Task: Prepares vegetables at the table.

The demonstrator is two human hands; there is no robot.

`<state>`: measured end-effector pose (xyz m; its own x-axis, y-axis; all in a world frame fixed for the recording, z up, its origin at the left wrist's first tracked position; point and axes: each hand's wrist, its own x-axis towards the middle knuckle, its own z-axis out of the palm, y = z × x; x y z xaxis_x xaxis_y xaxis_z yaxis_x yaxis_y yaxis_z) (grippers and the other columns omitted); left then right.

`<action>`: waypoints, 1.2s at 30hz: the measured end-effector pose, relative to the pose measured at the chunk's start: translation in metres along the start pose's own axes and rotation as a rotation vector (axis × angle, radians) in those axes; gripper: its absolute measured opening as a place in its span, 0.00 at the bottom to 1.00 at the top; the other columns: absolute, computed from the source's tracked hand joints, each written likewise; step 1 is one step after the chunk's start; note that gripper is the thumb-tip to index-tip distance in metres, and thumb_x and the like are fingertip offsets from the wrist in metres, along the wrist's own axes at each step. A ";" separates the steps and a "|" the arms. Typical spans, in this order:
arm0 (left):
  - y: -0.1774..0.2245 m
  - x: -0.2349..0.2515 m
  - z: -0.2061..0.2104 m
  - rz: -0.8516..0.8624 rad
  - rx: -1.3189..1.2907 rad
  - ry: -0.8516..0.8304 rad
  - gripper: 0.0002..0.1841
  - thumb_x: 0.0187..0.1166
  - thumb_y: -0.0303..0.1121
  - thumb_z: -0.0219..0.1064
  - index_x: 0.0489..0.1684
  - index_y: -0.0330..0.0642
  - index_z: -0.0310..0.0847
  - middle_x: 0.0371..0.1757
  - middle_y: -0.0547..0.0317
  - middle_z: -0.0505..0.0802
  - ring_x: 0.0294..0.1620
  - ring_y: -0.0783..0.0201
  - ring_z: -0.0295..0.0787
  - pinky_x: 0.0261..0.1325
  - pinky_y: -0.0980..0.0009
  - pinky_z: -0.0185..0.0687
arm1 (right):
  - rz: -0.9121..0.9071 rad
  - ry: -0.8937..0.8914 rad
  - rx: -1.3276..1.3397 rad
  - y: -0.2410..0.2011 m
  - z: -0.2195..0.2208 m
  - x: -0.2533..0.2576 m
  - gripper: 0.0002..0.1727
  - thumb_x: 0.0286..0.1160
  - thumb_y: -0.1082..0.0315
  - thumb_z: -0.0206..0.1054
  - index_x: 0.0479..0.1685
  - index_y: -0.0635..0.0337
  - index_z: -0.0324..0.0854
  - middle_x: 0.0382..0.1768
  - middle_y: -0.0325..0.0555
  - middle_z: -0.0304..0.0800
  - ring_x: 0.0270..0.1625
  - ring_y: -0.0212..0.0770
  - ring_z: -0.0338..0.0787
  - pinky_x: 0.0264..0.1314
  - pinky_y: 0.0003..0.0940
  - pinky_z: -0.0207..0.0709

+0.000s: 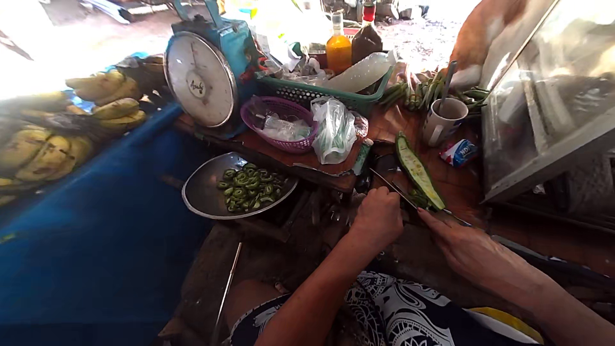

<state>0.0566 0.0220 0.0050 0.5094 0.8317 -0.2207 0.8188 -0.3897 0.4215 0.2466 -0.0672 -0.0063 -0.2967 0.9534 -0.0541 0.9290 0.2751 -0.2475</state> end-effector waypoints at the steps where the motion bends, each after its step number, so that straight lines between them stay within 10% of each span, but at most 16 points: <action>1: -0.001 0.000 0.000 0.001 0.000 0.008 0.16 0.85 0.36 0.60 0.61 0.35 0.85 0.61 0.42 0.87 0.69 0.46 0.81 0.72 0.54 0.77 | 0.002 -0.020 0.036 0.002 -0.002 0.002 0.30 0.88 0.65 0.52 0.91 0.52 0.62 0.47 0.62 0.91 0.39 0.61 0.94 0.43 0.56 0.88; 7: -0.002 0.001 -0.002 -0.008 -0.011 0.003 0.17 0.85 0.37 0.61 0.63 0.36 0.83 0.60 0.42 0.87 0.69 0.46 0.82 0.72 0.55 0.77 | -0.045 -0.006 0.211 0.025 -0.010 0.001 0.28 0.91 0.62 0.48 0.89 0.53 0.66 0.58 0.57 0.93 0.54 0.56 0.94 0.61 0.54 0.84; 16: -0.002 0.001 -0.003 -0.009 -0.002 0.001 0.16 0.83 0.37 0.62 0.60 0.35 0.83 0.59 0.42 0.86 0.68 0.46 0.82 0.71 0.54 0.77 | -0.088 0.178 0.076 0.017 -0.008 -0.025 0.29 0.89 0.55 0.45 0.86 0.49 0.72 0.44 0.52 0.93 0.32 0.51 0.93 0.32 0.48 0.87; 28: 0.000 0.002 -0.003 -0.010 -0.002 -0.014 0.17 0.83 0.36 0.62 0.62 0.34 0.83 0.62 0.41 0.86 0.70 0.45 0.81 0.72 0.53 0.77 | -0.075 0.190 -0.048 0.006 0.003 -0.031 0.30 0.83 0.62 0.48 0.85 0.52 0.73 0.35 0.55 0.90 0.23 0.54 0.90 0.23 0.49 0.85; 36: 0.000 0.001 -0.001 -0.011 0.008 0.005 0.17 0.84 0.36 0.60 0.61 0.35 0.84 0.60 0.43 0.87 0.69 0.46 0.82 0.71 0.55 0.77 | -0.027 0.007 -0.022 -0.001 -0.001 -0.003 0.30 0.87 0.65 0.53 0.90 0.52 0.64 0.40 0.60 0.90 0.31 0.59 0.92 0.35 0.53 0.88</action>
<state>0.0569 0.0234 0.0053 0.4989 0.8380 -0.2210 0.8266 -0.3835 0.4118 0.2470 -0.0703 -0.0054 -0.3199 0.9466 -0.0408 0.9254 0.3030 -0.2275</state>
